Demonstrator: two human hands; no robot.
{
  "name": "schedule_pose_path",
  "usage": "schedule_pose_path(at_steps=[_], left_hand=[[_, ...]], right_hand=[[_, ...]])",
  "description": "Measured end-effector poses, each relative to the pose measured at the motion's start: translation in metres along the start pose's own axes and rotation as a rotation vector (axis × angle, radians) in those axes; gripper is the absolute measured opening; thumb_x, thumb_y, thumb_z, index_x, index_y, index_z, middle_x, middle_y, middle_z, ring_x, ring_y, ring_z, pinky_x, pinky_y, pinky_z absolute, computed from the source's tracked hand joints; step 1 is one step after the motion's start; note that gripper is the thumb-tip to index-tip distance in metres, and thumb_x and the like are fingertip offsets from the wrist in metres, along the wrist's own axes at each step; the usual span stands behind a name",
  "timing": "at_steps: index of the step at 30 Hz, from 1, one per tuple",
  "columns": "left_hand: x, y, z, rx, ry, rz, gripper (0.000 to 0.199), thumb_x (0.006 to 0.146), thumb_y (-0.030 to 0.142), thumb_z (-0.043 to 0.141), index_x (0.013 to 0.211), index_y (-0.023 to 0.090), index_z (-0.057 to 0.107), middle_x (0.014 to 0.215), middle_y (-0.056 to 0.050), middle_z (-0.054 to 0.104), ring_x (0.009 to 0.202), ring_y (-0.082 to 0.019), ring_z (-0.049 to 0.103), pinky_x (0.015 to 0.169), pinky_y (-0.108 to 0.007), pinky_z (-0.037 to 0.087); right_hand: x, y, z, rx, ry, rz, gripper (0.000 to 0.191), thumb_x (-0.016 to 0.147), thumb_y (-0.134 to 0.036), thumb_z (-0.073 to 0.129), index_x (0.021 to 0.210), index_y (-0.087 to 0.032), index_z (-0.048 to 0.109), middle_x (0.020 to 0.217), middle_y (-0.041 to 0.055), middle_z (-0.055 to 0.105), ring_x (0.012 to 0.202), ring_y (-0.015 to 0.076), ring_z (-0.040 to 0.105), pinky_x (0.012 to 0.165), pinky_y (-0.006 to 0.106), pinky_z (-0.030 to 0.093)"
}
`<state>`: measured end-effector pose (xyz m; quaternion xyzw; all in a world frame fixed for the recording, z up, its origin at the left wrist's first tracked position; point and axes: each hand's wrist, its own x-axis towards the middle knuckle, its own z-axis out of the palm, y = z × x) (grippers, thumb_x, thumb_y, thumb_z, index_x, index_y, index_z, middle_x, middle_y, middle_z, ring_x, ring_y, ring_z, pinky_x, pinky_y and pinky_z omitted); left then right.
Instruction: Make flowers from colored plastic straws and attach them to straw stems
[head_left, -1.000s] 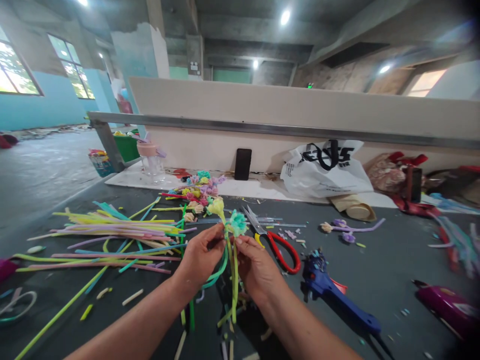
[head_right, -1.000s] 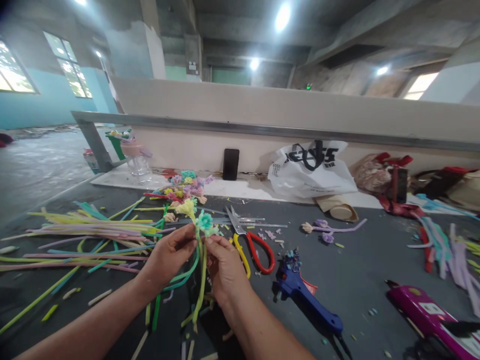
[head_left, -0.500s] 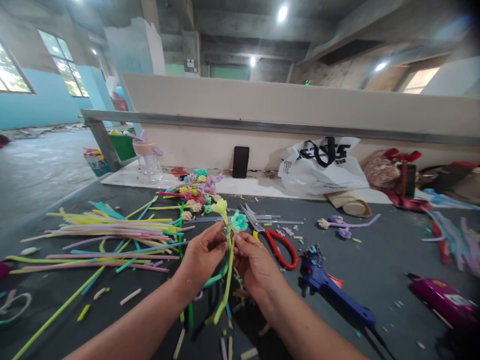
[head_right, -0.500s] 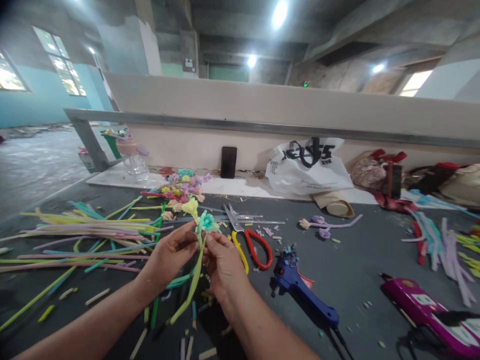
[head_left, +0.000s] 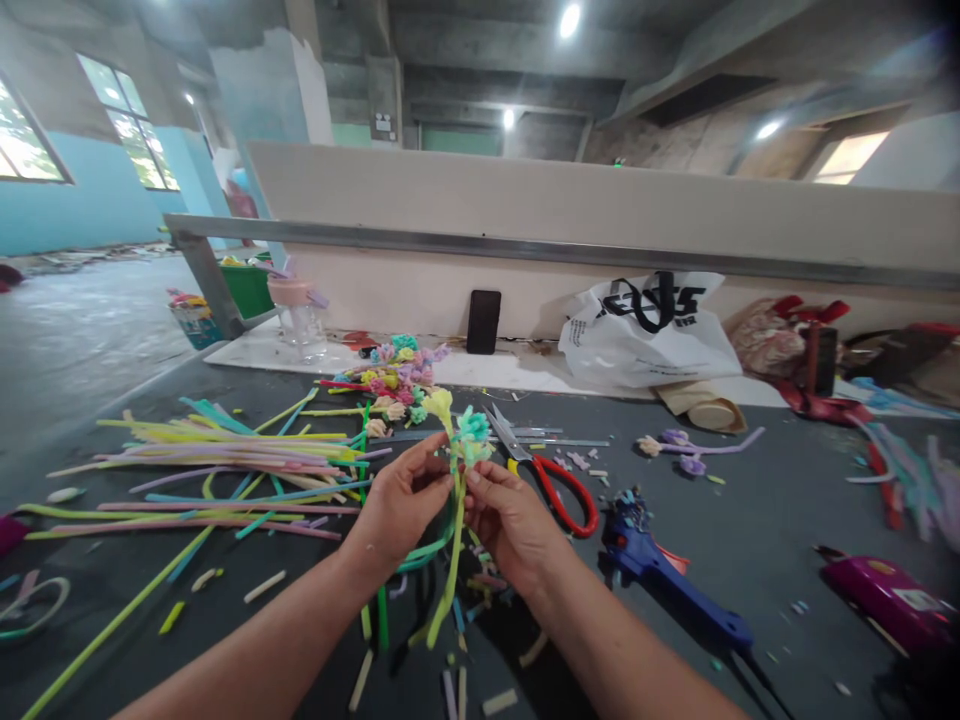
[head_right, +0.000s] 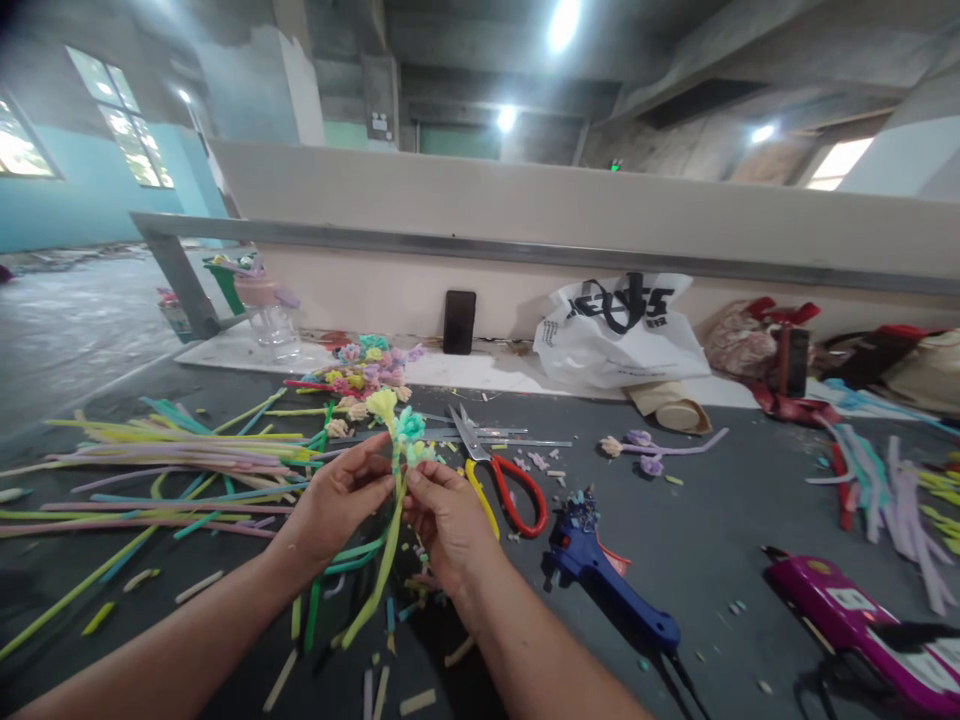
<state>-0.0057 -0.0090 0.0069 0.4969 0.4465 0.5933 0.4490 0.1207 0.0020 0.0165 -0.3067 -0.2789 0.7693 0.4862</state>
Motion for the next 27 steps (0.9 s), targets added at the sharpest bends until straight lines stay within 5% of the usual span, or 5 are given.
schedule_pose_path(at_steps=[14,27], left_hand=[[0.007,0.005,-0.004,-0.075,0.05,-0.1,0.049,0.058,0.009,0.057,0.106,0.013,0.049,0.059,0.006,0.055,0.05,-0.008,0.048,0.048,-0.019,0.038],[0.009,0.002,-0.011,-0.166,-0.103,-0.218,0.052,0.059,0.006,0.057,0.11,0.017,0.047,0.068,0.005,0.059,0.048,-0.007,0.054,0.049,-0.02,0.044]], right_hand=[[-0.002,0.007,-0.003,-0.317,-0.069,-0.096,0.021,0.061,-0.03,0.075,0.069,-0.016,0.061,0.063,-0.002,0.061,0.058,0.0112,0.053,0.057,0.023,0.038],[0.002,0.004,-0.003,-0.424,-0.022,-0.136,0.025,0.059,-0.032,0.074,0.059,-0.015,0.057,0.049,-0.0046,0.053,0.047,0.007,0.039,0.047,0.021,0.025]])
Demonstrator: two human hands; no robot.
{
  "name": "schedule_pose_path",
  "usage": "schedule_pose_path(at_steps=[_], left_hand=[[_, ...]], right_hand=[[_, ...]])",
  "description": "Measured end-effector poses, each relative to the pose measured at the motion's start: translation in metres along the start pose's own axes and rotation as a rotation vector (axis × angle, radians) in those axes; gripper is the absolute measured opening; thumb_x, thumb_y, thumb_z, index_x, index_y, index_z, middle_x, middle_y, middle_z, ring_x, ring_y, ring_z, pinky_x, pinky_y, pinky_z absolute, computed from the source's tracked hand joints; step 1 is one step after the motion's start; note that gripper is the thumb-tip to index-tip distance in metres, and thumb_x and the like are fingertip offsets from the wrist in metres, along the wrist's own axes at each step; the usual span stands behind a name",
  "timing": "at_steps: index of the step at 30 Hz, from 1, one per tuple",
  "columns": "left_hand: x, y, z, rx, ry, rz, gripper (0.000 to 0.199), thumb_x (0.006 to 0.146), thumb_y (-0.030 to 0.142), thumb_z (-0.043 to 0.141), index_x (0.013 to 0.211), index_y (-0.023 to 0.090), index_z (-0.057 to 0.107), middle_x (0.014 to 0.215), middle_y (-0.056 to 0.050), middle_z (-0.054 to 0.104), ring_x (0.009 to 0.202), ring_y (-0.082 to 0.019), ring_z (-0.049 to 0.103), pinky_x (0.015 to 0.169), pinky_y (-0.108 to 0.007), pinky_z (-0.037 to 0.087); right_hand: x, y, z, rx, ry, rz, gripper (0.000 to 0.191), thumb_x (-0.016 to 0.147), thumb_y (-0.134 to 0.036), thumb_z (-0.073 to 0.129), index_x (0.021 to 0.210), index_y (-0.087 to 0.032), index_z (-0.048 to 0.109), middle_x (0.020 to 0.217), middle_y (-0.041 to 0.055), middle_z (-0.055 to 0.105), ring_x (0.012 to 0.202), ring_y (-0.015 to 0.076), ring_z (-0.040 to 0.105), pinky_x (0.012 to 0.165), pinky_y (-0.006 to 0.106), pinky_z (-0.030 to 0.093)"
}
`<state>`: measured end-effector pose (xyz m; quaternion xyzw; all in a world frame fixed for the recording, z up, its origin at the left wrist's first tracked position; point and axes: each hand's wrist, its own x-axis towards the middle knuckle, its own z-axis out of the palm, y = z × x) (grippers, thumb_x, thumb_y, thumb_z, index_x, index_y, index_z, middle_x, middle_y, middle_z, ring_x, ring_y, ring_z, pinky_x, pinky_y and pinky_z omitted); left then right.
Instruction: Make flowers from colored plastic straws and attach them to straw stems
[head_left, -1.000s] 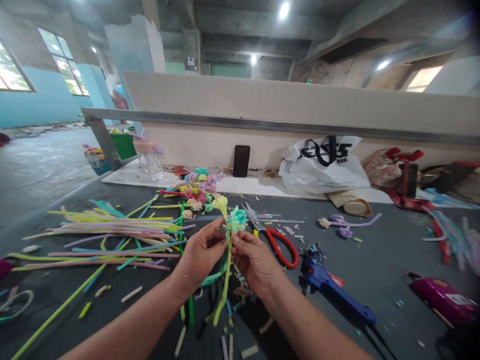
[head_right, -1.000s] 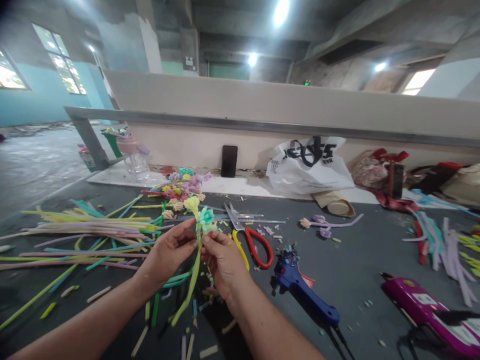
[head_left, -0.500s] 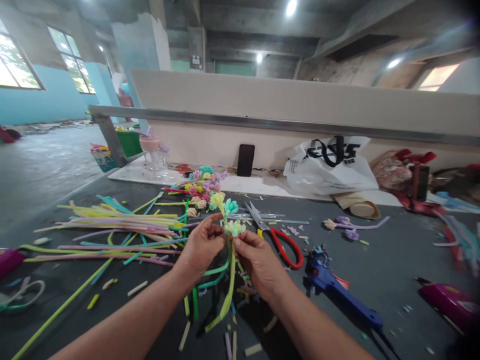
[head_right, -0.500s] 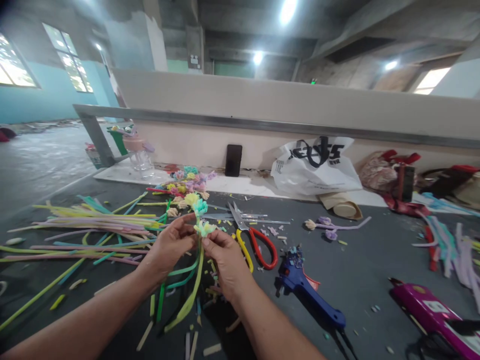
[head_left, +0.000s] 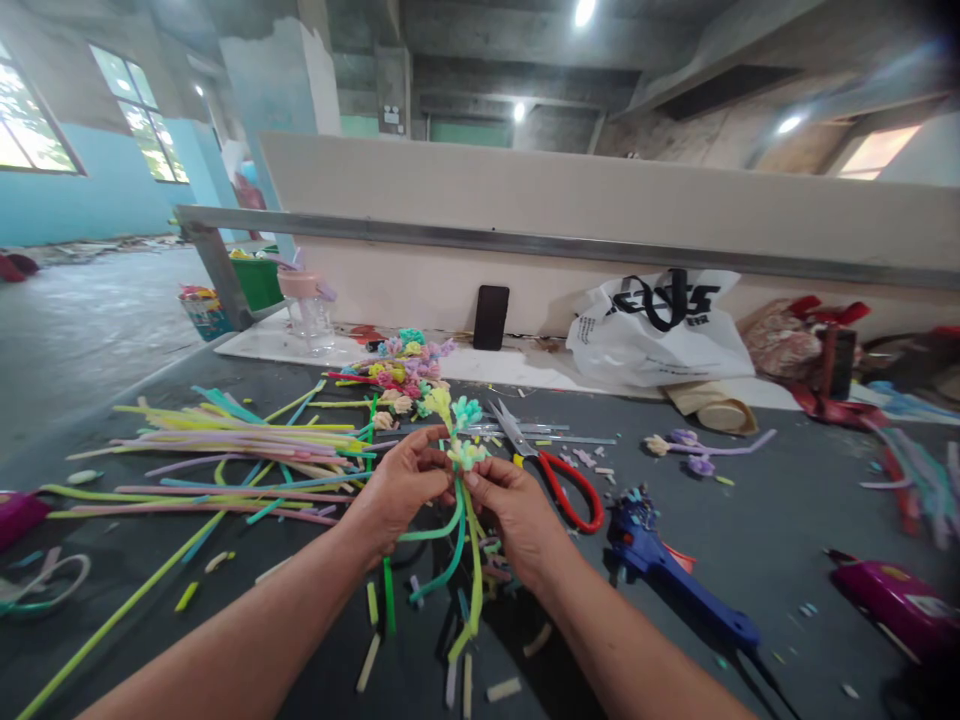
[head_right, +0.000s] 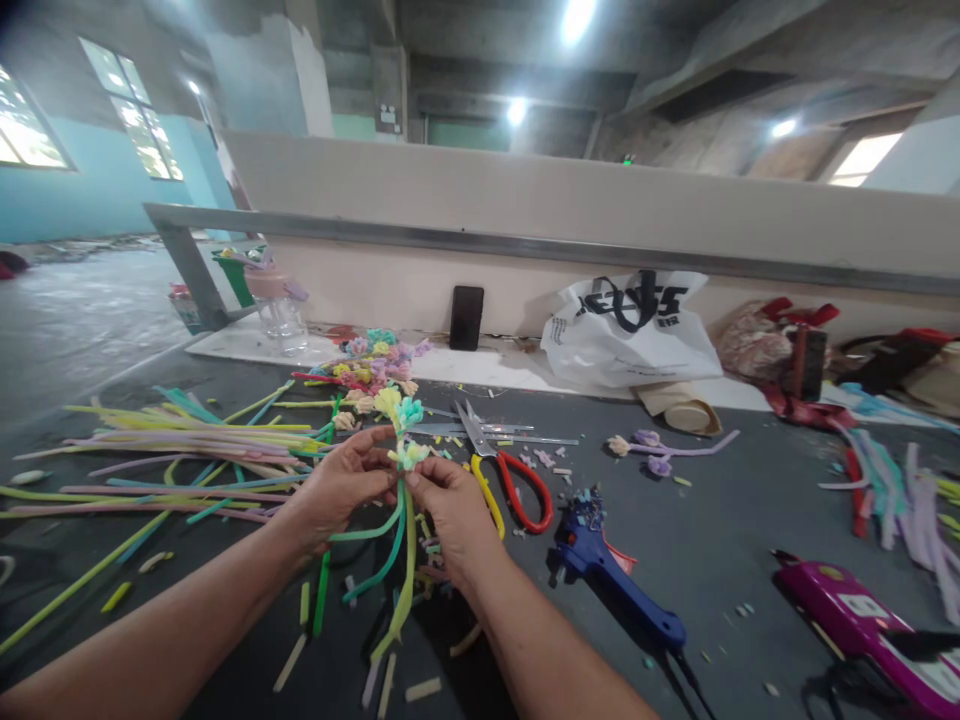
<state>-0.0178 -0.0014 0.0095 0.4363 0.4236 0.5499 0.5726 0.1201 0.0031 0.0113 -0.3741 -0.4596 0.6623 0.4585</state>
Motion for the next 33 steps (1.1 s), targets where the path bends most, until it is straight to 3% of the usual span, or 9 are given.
schedule_pose_path(at_steps=[8,11,16,24,28,30,33], left_hand=[[0.0,0.001,0.002,-0.06,-0.171,0.058,0.025,0.061,0.002,0.05,0.082,0.016,0.051,0.063,0.005,0.054,0.049,-0.005,0.048,0.047,-0.016,0.038],[0.0,0.003,0.002,-0.072,-0.2,0.065,0.023,0.062,0.002,0.049,0.081,0.016,0.05,0.064,0.005,0.054,0.049,-0.005,0.046,0.046,-0.015,0.035],[0.001,0.002,0.001,-0.015,-0.121,0.097,0.023,0.061,0.003,0.05,0.08,0.017,0.048,0.065,0.005,0.054,0.055,-0.008,0.051,0.051,-0.018,0.039],[0.001,0.006,0.0,0.134,-0.072,0.146,0.02,0.058,0.005,0.048,0.074,0.017,0.048,0.063,0.005,0.053,0.055,-0.009,0.05,0.05,-0.019,0.037],[0.001,0.011,-0.001,0.243,-0.034,0.173,0.019,0.056,0.004,0.047,0.07,0.017,0.048,0.058,0.006,0.05,0.053,-0.008,0.046,0.049,-0.018,0.035],[0.0,0.012,-0.002,0.291,-0.011,0.192,0.017,0.056,0.005,0.047,0.068,0.017,0.047,0.058,0.006,0.048,0.053,-0.008,0.045,0.049,-0.018,0.035],[0.0,0.014,-0.004,0.332,-0.004,0.18,0.015,0.057,0.006,0.046,0.068,0.018,0.047,0.056,0.007,0.047,0.05,-0.008,0.044,0.048,-0.019,0.035]], right_hand=[[0.004,0.006,-0.004,0.081,-0.028,0.062,0.023,0.061,-0.03,0.075,0.061,-0.015,0.058,0.047,-0.0055,0.051,0.042,0.0054,0.038,0.044,0.019,0.025],[0.003,0.005,-0.003,0.177,-0.047,0.105,0.023,0.058,-0.028,0.077,0.062,-0.015,0.059,0.05,-0.005,0.054,0.043,0.0053,0.042,0.044,0.019,0.029],[0.001,0.001,-0.001,0.287,-0.034,0.143,0.025,0.055,-0.025,0.079,0.062,-0.015,0.057,0.05,-0.0062,0.053,0.041,0.004,0.043,0.042,0.016,0.032],[-0.005,-0.003,0.003,0.218,-0.098,0.101,0.024,0.062,-0.028,0.075,0.064,-0.015,0.055,0.042,-0.009,0.045,0.033,0.0011,0.033,0.034,0.013,0.025],[-0.007,-0.005,0.004,0.133,-0.149,0.082,0.022,0.066,-0.032,0.071,0.067,-0.015,0.057,0.056,-0.0045,0.06,0.027,-0.0004,0.031,0.029,0.014,0.019],[-0.007,-0.006,0.003,0.066,-0.114,0.057,0.022,0.066,-0.033,0.07,0.067,-0.015,0.057,0.065,-0.002,0.065,0.026,-0.0012,0.031,0.027,0.015,0.017],[-0.006,-0.006,0.003,-0.021,-0.06,0.021,0.022,0.066,-0.033,0.069,0.067,-0.015,0.057,0.065,-0.0011,0.065,0.024,-0.0018,0.028,0.026,0.015,0.016]])
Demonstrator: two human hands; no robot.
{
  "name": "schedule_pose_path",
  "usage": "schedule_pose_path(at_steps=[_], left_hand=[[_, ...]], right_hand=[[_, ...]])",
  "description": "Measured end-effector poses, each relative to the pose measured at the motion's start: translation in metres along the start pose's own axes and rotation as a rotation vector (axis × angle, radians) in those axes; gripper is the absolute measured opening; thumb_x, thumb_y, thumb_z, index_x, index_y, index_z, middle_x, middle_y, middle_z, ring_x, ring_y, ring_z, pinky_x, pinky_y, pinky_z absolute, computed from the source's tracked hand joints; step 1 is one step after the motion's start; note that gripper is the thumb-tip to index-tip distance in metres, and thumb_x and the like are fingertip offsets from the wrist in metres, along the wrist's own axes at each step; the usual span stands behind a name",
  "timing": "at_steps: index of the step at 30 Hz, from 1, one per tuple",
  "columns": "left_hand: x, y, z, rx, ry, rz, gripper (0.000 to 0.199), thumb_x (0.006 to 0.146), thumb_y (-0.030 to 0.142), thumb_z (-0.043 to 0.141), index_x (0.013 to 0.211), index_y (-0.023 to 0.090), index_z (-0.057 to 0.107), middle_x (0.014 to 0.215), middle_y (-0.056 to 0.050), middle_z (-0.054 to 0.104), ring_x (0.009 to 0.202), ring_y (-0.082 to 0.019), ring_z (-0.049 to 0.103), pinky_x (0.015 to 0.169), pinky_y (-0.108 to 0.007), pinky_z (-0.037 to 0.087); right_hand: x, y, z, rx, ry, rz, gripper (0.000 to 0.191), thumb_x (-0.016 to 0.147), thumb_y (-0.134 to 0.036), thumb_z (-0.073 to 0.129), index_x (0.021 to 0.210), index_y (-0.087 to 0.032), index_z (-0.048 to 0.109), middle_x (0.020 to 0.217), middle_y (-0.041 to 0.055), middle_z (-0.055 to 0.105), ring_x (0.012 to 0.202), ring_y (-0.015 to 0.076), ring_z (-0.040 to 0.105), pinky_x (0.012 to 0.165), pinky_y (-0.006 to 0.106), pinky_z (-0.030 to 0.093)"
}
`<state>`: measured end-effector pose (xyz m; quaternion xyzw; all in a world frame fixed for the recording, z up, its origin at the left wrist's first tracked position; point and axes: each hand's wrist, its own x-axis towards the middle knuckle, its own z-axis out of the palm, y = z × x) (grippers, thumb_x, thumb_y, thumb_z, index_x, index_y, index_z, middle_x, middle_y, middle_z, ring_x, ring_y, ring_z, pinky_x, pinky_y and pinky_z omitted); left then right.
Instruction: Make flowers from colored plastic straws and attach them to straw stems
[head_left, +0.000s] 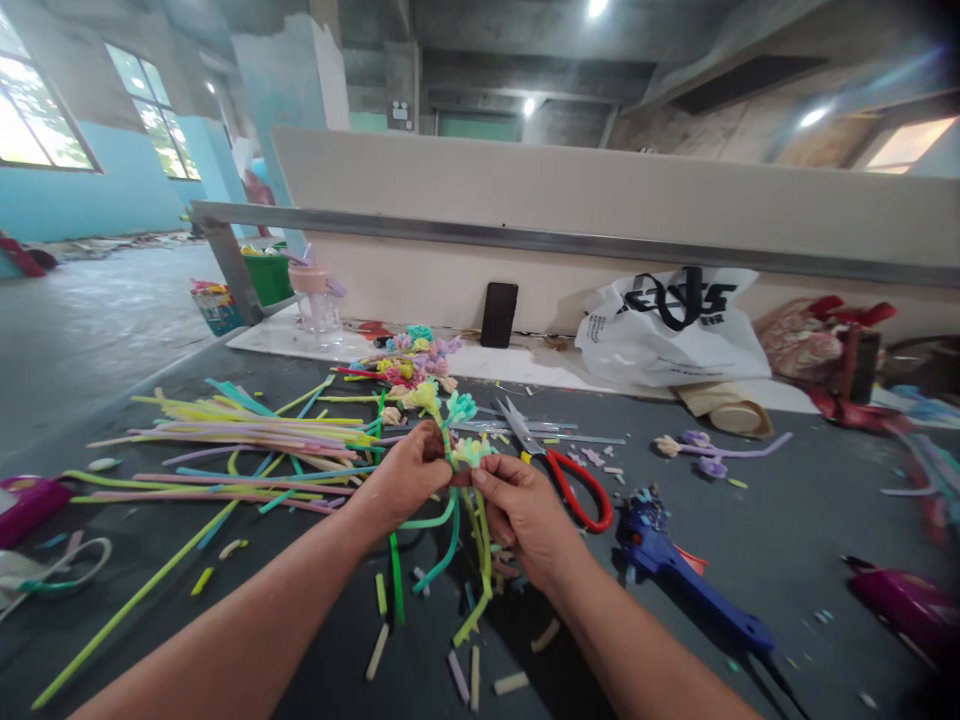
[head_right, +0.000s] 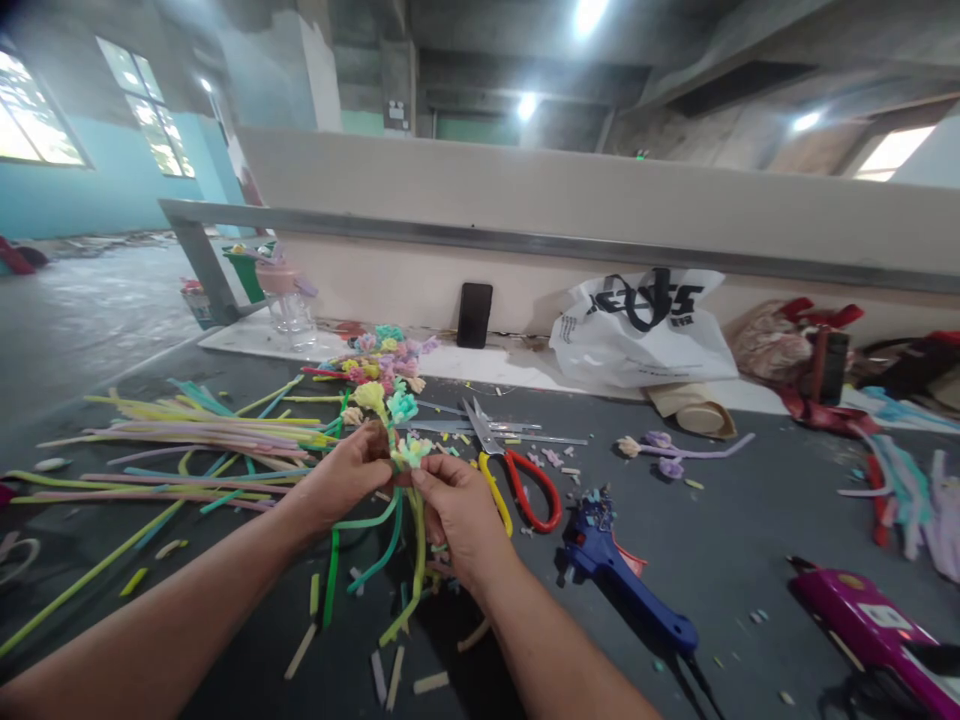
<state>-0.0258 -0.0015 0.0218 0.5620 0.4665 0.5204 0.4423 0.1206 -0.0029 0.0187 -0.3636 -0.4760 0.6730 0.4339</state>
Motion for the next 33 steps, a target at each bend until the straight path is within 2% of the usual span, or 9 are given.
schedule_pose_path(at_steps=[2,6,13,18,20,22,25,29,33], left_hand=[[0.0,0.001,-0.002,-0.003,-0.045,-0.031,0.015,0.057,0.007,0.046,0.068,0.018,0.047,0.055,0.007,0.047,0.049,-0.008,0.043,0.047,-0.019,0.035],[0.0,0.003,-0.007,0.021,-0.052,-0.085,0.014,0.055,0.007,0.047,0.064,0.016,0.048,0.053,0.007,0.047,0.048,-0.007,0.043,0.045,-0.018,0.033],[0.005,-0.002,-0.012,-0.076,-0.148,-0.157,0.013,0.056,0.009,0.051,0.068,0.015,0.051,0.055,0.004,0.052,0.048,-0.009,0.048,0.048,-0.021,0.04],[0.004,-0.002,-0.014,-0.193,-0.26,-0.164,0.013,0.06,0.011,0.055,0.072,0.015,0.052,0.06,0.003,0.056,0.048,-0.008,0.05,0.049,-0.021,0.041],[0.002,0.0,-0.015,-0.195,-0.303,-0.172,0.013,0.061,0.009,0.054,0.073,0.015,0.053,0.062,0.002,0.057,0.049,-0.008,0.051,0.049,-0.02,0.041],[0.0,0.002,-0.015,-0.173,-0.337,-0.179,0.016,0.06,0.008,0.053,0.075,0.014,0.055,0.067,0.0,0.059,0.051,-0.008,0.052,0.05,-0.02,0.042],[0.0,0.005,-0.014,-0.145,-0.311,-0.184,0.018,0.059,0.008,0.054,0.076,0.014,0.057,0.069,0.0,0.06,0.051,-0.009,0.053,0.05,-0.021,0.043],[0.002,0.002,-0.013,-0.244,-0.295,-0.185,0.011,0.062,0.013,0.06,0.073,0.015,0.058,0.064,0.001,0.059,0.048,-0.008,0.049,0.049,-0.02,0.041],[0.004,-0.001,-0.013,-0.319,-0.328,-0.187,0.014,0.064,0.023,0.067,0.073,0.015,0.06,0.063,0.0,0.059,0.049,-0.007,0.048,0.049,-0.02,0.038]], right_hand=[[0.0,0.0,0.001,-0.031,0.012,-0.005,0.022,0.066,-0.033,0.068,0.066,-0.015,0.056,0.065,-0.0008,0.065,0.024,-0.0017,0.029,0.026,0.014,0.015],[-0.001,0.0,0.0,-0.062,0.027,-0.008,0.021,0.068,-0.033,0.066,0.068,-0.015,0.055,0.062,-0.002,0.064,0.024,-0.0012,0.029,0.026,0.014,0.016],[0.003,0.002,-0.005,-0.041,-0.001,-0.026,0.021,0.07,-0.035,0.065,0.068,-0.015,0.058,0.051,-0.0049,0.058,0.025,0.0,0.027,0.028,0.016,0.015],[0.003,0.001,-0.005,-0.029,-0.007,-0.053,0.02,0.071,-0.033,0.065,0.067,-0.015,0.057,0.072,-0.0002,0.066,0.028,-0.0004,0.033,0.029,0.016,0.022],[0.003,0.001,-0.004,-0.047,-0.003,-0.063,0.021,0.07,-0.035,0.065,0.066,-0.015,0.057,0.074,0.0006,0.067,0.028,0.0,0.034,0.029,0.017,0.022],[0.004,0.002,-0.004,-0.072,0.008,-0.067,0.023,0.07,-0.036,0.065,0.065,-0.016,0.056,0.067,-0.0004,0.066,0.027,0.001,0.034,0.029,0.017,0.021],[0.003,0.002,-0.004,-0.088,0.021,-0.063,0.023,0.07,-0.036,0.065,0.065,-0.016,0.055,0.053,-0.0039,0.059,0.027,0.0022,0.034,0.029,0.017,0.02],[0.002,-0.001,-0.005,-0.029,0.006,-0.042,0.021,0.07,-0.034,0.065,0.067,-0.016,0.055,0.06,-0.0033,0.06,0.028,0.0014,0.033,0.031,0.017,0.022],[0.002,-0.005,-0.007,0.118,-0.062,0.046,0.022,0.067,-0.032,0.069,0.065,-0.016,0.055,0.045,-0.0071,0.048,0.031,0.0021,0.03,0.034,0.017,0.019]])
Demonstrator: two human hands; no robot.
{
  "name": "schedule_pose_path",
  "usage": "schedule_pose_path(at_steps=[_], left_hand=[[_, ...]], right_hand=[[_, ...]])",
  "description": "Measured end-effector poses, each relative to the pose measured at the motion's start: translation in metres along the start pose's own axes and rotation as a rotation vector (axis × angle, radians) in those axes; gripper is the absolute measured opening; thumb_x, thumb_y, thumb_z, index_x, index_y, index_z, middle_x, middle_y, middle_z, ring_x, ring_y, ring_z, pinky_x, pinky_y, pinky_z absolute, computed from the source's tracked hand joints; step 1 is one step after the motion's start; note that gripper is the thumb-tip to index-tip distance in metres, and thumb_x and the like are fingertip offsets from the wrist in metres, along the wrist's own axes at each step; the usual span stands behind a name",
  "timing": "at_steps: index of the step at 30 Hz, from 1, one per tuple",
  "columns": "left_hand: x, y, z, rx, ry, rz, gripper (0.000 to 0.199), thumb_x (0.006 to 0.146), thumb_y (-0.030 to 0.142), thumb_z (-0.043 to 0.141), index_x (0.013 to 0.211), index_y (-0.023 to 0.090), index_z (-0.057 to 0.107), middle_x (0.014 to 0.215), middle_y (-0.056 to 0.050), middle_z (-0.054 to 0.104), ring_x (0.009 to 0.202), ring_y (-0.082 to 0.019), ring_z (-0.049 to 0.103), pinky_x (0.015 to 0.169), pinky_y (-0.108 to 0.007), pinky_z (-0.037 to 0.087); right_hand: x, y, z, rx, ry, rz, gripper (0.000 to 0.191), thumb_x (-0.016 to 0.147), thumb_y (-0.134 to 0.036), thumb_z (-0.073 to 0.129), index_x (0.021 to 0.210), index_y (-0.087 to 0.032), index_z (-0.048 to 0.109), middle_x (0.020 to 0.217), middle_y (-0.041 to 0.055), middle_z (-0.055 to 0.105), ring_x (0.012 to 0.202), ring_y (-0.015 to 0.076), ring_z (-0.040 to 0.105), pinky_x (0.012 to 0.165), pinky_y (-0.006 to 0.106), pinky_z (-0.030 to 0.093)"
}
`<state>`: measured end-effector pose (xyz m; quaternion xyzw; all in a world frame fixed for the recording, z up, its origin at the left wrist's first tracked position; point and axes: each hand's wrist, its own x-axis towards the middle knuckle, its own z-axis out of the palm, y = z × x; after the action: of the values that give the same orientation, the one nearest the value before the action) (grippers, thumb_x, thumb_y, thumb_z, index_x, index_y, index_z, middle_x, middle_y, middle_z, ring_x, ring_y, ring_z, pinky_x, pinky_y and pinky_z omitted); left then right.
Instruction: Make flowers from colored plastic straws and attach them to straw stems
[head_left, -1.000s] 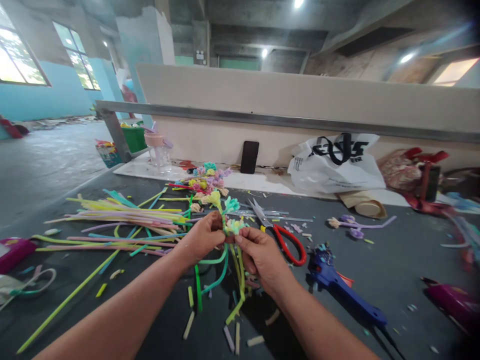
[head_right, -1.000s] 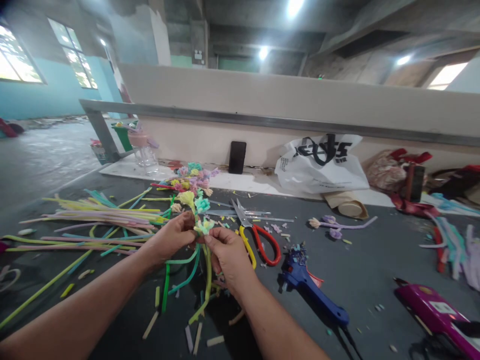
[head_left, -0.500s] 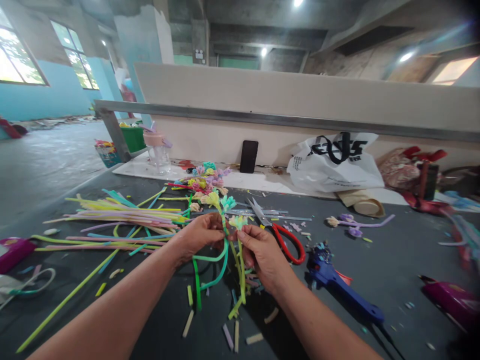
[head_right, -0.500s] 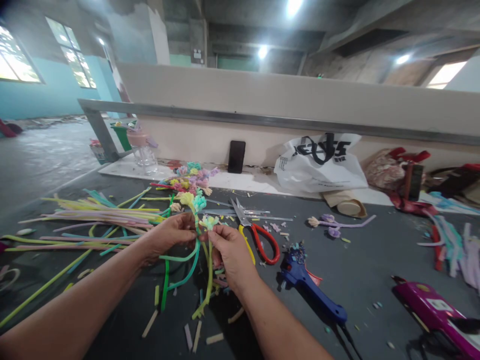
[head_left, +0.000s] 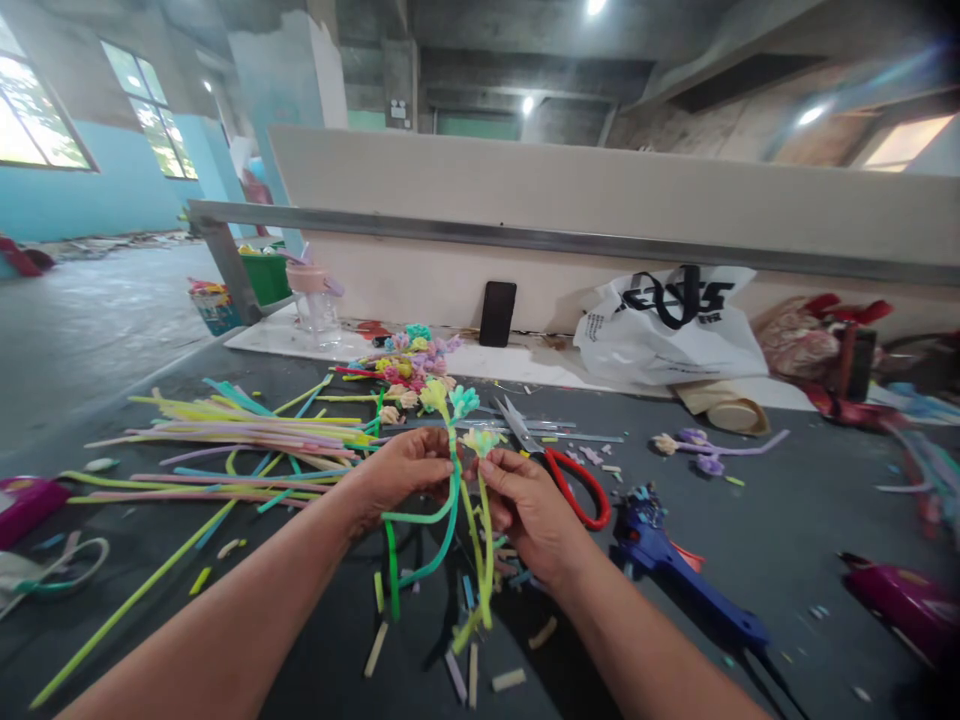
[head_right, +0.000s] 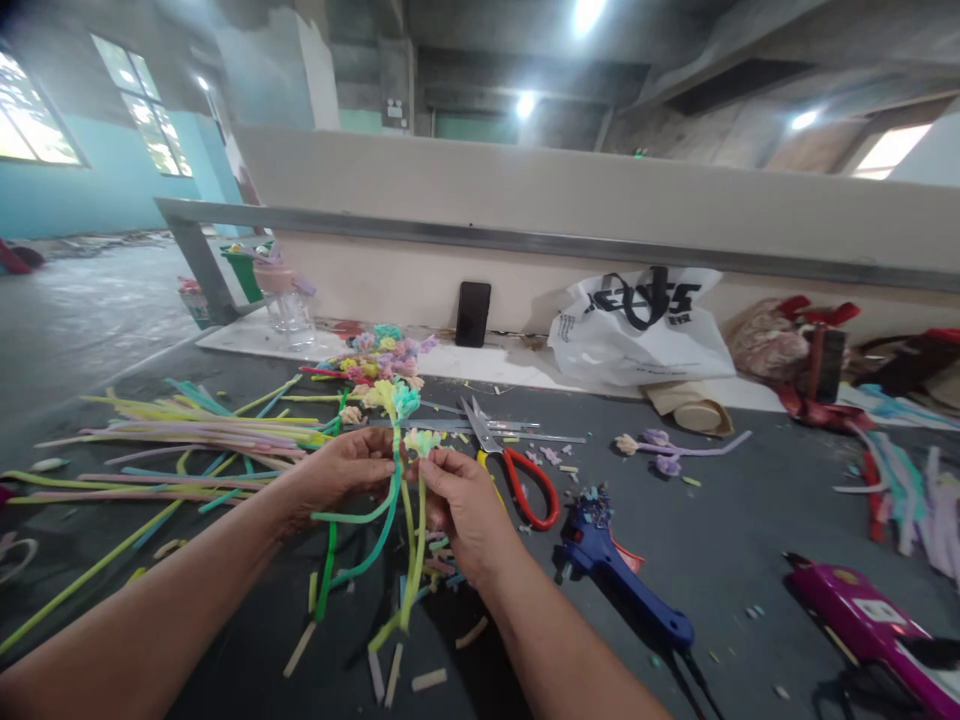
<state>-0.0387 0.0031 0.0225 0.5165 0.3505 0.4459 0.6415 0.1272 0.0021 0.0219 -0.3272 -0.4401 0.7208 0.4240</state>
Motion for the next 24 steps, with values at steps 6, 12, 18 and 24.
schedule_pose_path(at_steps=[6,12,18,24], left_hand=[[-0.002,0.0,0.006,0.044,0.041,0.032,0.02,0.062,0.025,0.07,0.067,0.015,0.053,0.059,0.002,0.055,0.05,-0.009,0.051,0.052,-0.022,0.042],[-0.001,-0.007,0.01,0.262,0.168,0.028,0.015,0.062,0.018,0.062,0.064,0.017,0.047,0.053,0.004,0.052,0.049,-0.01,0.049,0.05,-0.023,0.039],[-0.002,-0.015,0.012,0.47,0.27,0.112,0.007,0.064,0.018,0.056,0.065,0.017,0.05,0.055,0.005,0.049,0.051,-0.009,0.046,0.049,-0.02,0.034],[-0.002,-0.013,0.014,0.552,0.384,0.137,0.005,0.063,0.018,0.054,0.061,0.017,0.05,0.055,0.006,0.046,0.051,-0.008,0.041,0.048,-0.019,0.031]], right_hand=[[-0.001,-0.002,0.003,0.188,0.017,0.111,0.027,0.058,-0.026,0.077,0.064,-0.016,0.052,0.039,-0.011,0.037,0.033,0.0008,0.025,0.035,0.015,0.018],[0.0,0.007,0.006,0.11,0.126,0.014,0.029,0.055,-0.027,0.078,0.066,-0.016,0.053,0.04,-0.0099,0.044,0.032,0.0021,0.034,0.034,0.015,0.025],[0.0,0.007,0.006,0.211,0.143,0.063,0.027,0.056,-0.024,0.078,0.067,-0.016,0.055,0.044,-0.009,0.047,0.035,0.0019,0.037,0.034,0.013,0.027],[0.004,0.006,0.0,0.412,0.139,0.153,0.023,0.057,-0.016,0.077,0.07,-0.014,0.058,0.046,-0.0078,0.048,0.038,0.0014,0.042,0.036,0.01,0.035]])
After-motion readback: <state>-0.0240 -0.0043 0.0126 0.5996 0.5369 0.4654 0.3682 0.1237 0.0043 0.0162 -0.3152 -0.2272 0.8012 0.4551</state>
